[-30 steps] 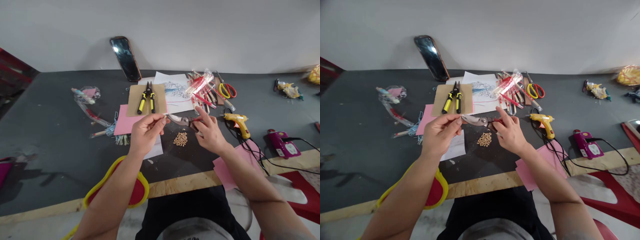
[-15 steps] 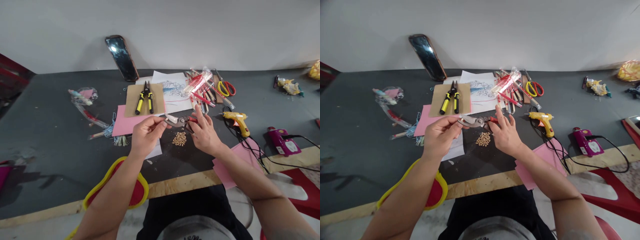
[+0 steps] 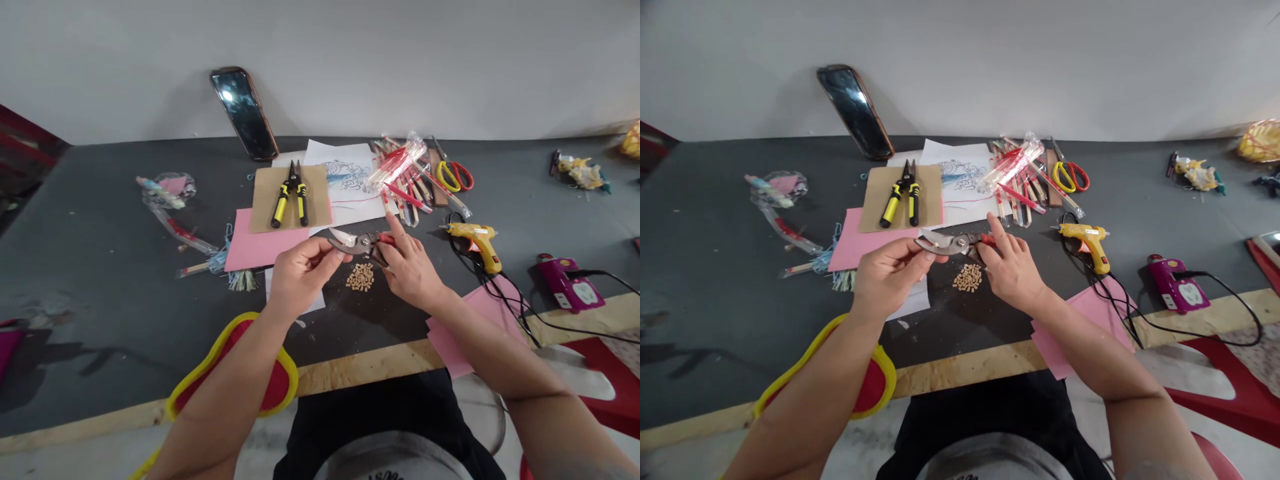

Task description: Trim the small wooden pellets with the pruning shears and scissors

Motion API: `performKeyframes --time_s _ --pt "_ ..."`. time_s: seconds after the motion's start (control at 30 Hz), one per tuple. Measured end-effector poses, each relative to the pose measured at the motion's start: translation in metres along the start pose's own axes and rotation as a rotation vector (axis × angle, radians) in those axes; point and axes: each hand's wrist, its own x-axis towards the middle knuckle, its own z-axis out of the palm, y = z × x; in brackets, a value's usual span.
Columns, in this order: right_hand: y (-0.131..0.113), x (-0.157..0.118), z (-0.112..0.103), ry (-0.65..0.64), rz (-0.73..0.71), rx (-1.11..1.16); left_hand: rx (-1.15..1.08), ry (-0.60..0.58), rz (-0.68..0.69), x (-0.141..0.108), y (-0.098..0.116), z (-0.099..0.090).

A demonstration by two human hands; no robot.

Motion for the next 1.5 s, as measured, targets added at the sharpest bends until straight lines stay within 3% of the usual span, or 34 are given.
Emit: performKeyframes --time_s 0.3,0.5,0.7,1.17,1.5 --pt "-0.002 -0.001 -0.001 0.003 -0.012 -0.052 0.000 -0.011 -0.005 0.000 0.004 0.001" --pt "0.005 0.001 0.004 0.085 0.002 0.117 0.033 -0.023 0.021 -0.003 0.003 0.000" --pt "0.006 0.004 0.003 0.039 0.047 0.107 0.036 -0.083 -0.012 -0.010 -0.003 0.001" --pt "-0.001 0.003 -0.011 -0.028 0.074 0.041 0.019 -0.089 0.022 -0.011 0.003 0.001" --pt "0.002 0.003 -0.001 0.013 0.084 0.039 0.043 -0.046 0.023 -0.010 0.001 0.004"
